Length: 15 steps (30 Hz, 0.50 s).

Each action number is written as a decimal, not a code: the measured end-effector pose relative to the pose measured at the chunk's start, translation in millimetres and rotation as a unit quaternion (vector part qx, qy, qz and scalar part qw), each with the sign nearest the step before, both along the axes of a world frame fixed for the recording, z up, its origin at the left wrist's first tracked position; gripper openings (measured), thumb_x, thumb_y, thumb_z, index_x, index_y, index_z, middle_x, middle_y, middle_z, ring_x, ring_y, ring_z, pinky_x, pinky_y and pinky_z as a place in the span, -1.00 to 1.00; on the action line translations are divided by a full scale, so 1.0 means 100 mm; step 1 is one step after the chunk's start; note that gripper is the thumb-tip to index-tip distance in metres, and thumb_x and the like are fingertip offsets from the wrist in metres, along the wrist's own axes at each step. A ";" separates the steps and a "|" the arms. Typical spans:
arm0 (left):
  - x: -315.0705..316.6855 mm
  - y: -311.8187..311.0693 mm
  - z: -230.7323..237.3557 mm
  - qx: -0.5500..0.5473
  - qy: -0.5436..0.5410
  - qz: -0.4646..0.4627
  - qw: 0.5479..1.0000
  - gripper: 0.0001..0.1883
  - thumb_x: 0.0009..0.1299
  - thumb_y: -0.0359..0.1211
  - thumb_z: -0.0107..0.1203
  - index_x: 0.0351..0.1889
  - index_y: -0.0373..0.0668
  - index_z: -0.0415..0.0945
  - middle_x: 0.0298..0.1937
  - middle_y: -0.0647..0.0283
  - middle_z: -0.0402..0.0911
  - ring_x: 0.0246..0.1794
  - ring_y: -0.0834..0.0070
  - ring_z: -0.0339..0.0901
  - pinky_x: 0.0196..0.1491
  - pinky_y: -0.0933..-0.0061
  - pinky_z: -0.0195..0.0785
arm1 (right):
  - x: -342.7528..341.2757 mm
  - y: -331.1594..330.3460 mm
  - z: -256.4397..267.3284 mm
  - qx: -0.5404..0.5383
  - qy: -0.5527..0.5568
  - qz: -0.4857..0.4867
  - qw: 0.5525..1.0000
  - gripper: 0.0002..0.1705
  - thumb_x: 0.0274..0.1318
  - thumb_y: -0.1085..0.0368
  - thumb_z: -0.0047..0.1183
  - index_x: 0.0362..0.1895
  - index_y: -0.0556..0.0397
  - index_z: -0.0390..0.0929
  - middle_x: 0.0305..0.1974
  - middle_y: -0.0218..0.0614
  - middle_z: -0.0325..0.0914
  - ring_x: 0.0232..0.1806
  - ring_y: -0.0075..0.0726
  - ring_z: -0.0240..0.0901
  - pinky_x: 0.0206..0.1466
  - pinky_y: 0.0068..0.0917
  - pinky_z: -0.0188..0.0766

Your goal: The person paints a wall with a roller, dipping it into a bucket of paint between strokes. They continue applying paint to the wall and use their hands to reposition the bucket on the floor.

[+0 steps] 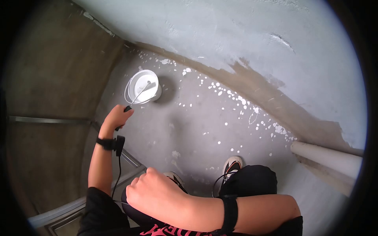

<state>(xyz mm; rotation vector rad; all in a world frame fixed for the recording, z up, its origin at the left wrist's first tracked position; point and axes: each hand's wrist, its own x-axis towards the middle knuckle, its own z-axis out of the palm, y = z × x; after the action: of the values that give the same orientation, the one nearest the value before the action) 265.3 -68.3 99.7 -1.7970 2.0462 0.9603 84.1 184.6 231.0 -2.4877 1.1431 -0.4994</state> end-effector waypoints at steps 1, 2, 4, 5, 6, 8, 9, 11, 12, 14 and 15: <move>-0.03 -0.07 -0.12 -0.008 -0.017 -0.019 1.000 -0.61 0.37 -0.22 0.14 -0.56 -0.36 0.45 -0.73 0.24 0.43 -0.81 0.46 0.40 -0.69 0.36 0.29 | 0.01 0.00 0.01 -0.001 0.000 0.002 1.000 -0.85 -0.23 0.36 0.15 -0.58 0.00 0.40 -0.70 -0.53 0.30 -0.62 -0.51 0.40 -0.47 -0.54 0.18; -0.07 -0.14 -0.21 -0.015 -0.033 -0.037 0.999 -0.60 0.34 -0.23 0.15 -0.61 -0.37 0.44 -0.75 0.22 0.42 -0.82 0.43 0.40 -0.70 0.33 0.31 | 0.01 0.00 0.02 -0.001 -0.003 -0.003 1.000 -0.84 -0.23 0.36 0.16 -0.58 -0.01 0.40 -0.70 -0.53 0.30 -0.62 -0.51 0.40 -0.48 -0.53 0.18; -0.18 -0.23 -0.31 -0.010 -0.049 -0.046 0.998 -0.61 0.33 -0.25 0.15 -0.61 -0.39 0.44 -0.74 0.21 0.43 -0.80 0.41 0.42 -0.70 0.32 0.32 | 0.03 -0.01 0.05 -0.003 -0.006 -0.005 1.000 -0.84 -0.24 0.36 0.16 -0.59 -0.02 0.39 -0.70 -0.53 0.30 -0.62 -0.51 0.40 -0.48 -0.53 0.17; -0.26 -0.26 -0.32 -0.002 -0.065 -0.058 0.996 -0.63 0.31 -0.27 0.15 -0.60 -0.40 0.44 -0.73 0.20 0.44 -0.79 0.40 0.44 -0.70 0.31 0.32 | 0.04 -0.03 0.04 -0.006 -0.010 -0.008 1.000 -0.83 -0.23 0.36 0.16 -0.60 -0.02 0.39 -0.71 -0.53 0.29 -0.63 -0.51 0.39 -0.49 -0.53 0.16; -0.34 -0.28 -0.32 0.010 -0.086 -0.050 0.995 -0.65 0.32 -0.29 0.16 -0.56 -0.43 0.46 -0.64 0.17 0.52 -0.74 0.39 0.47 -0.68 0.31 0.33 | 0.04 -0.04 0.04 -0.010 -0.013 -0.011 1.000 -0.83 -0.23 0.36 0.17 -0.60 -0.03 0.39 -0.71 -0.53 0.28 -0.64 -0.51 0.38 -0.50 -0.52 0.15; -0.43 -0.32 -0.25 0.031 -0.084 -0.026 0.996 -0.67 0.33 -0.29 0.16 -0.50 -0.44 0.48 -0.58 0.15 0.56 -0.72 0.39 0.49 -0.67 0.32 0.35 | 0.10 -0.07 -0.01 -0.021 -0.021 -0.022 0.999 -0.83 -0.23 0.36 0.17 -0.60 -0.03 0.39 -0.71 -0.53 0.30 -0.64 -0.50 0.40 -0.50 -0.52 0.17; -0.46 -0.33 -0.24 0.054 -0.083 -0.003 0.995 -0.68 0.35 -0.29 0.16 -0.44 -0.45 0.50 -0.51 0.13 0.60 -0.69 0.39 0.50 -0.66 0.34 0.36 | 0.13 -0.09 -0.05 -0.030 -0.029 -0.034 0.999 -0.84 -0.23 0.36 0.17 -0.60 -0.03 0.40 -0.71 -0.52 0.32 -0.64 -0.48 0.41 -0.51 -0.51 0.18; -0.43 -0.39 -0.25 0.095 -0.055 0.028 0.994 -0.72 0.37 -0.31 0.15 -0.36 -0.43 0.51 -0.45 0.12 0.62 -0.66 0.40 0.50 -0.62 0.36 0.38 | 0.19 -0.15 -0.15 -0.019 -0.045 -0.037 0.998 -0.86 -0.21 0.36 0.16 -0.59 -0.02 0.42 -0.70 -0.48 0.37 -0.62 -0.42 0.47 -0.50 -0.47 0.25; -0.44 -0.41 -0.23 0.138 -0.028 0.059 0.988 -0.75 0.39 -0.33 0.13 -0.29 -0.42 0.52 -0.39 0.12 0.65 -0.63 0.42 0.49 -0.59 0.38 0.41 | 0.21 -0.18 -0.19 -0.006 -0.062 -0.040 0.997 -0.88 -0.19 0.37 0.15 -0.58 0.00 0.45 -0.69 -0.44 0.42 -0.60 -0.36 0.52 -0.49 -0.42 0.32; -0.41 -0.35 -0.18 0.163 0.078 0.170 0.969 -0.79 0.39 -0.36 0.10 -0.21 -0.37 0.52 -0.37 0.12 0.65 -0.62 0.46 0.46 -0.55 0.37 0.45 | 0.19 -0.29 -0.27 0.008 -0.076 -0.052 0.996 -0.91 -0.17 0.36 0.14 -0.55 0.02 0.47 -0.67 -0.38 0.46 -0.57 -0.27 0.56 -0.47 -0.35 0.38; -0.39 -0.29 -0.09 0.183 0.183 0.279 0.925 -0.80 0.39 -0.39 0.06 -0.13 -0.33 0.52 -0.34 0.12 0.66 -0.61 0.50 0.44 -0.51 0.37 0.48 | 0.18 -0.38 -0.30 0.020 -0.090 -0.062 0.994 -0.92 -0.14 0.35 0.13 -0.53 0.04 0.50 -0.65 -0.32 0.51 -0.55 -0.17 0.60 -0.45 -0.29 0.44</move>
<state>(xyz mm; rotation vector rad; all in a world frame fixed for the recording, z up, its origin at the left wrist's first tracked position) 225.9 -96.8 90.3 -2.1361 1.3757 1.8168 101.6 146.8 200.6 -2.2939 1.2271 -0.7126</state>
